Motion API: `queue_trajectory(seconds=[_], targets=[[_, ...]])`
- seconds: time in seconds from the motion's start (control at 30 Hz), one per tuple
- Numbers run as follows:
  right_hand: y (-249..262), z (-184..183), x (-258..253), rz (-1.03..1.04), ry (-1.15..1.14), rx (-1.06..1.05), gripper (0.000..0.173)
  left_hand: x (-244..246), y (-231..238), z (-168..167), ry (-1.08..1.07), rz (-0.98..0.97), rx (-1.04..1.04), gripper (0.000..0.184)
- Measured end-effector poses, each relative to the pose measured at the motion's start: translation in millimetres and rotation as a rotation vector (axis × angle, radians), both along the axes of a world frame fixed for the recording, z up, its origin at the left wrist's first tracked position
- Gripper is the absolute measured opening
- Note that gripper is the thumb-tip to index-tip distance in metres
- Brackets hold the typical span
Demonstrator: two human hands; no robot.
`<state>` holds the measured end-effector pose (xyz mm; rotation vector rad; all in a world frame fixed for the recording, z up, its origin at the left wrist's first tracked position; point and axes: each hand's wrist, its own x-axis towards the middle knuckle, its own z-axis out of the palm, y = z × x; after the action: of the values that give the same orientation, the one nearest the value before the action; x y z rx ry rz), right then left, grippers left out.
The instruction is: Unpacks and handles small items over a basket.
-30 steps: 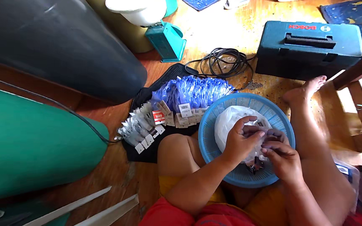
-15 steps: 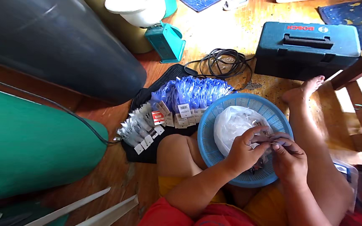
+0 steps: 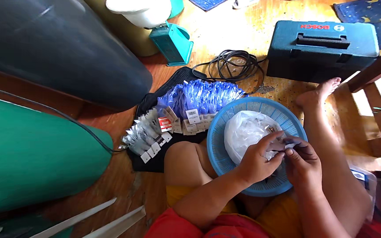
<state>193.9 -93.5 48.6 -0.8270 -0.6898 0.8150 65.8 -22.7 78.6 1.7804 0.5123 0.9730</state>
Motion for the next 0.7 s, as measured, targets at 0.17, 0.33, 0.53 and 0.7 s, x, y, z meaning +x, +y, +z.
queue_trajectory(seconds=[0.17,0.33,0.53,0.7], targets=[[-1,-3,1,-0.04,-0.138,-0.042,0.005,3,3,-11,-0.002,0.009,-0.021,0.049],[0,-4,10,-0.06,-0.19,-0.021,0.005,6,2,-28,0.134,-0.052,-0.13,0.058],[2,-9,24,-0.052,0.009,-0.022,0.008,-1,23,-45,0.365,-0.03,-0.293,0.047],[14,-12,28,-0.132,0.027,-0.294,0.011,0,68,-45,0.403,0.174,-0.704,0.034]])
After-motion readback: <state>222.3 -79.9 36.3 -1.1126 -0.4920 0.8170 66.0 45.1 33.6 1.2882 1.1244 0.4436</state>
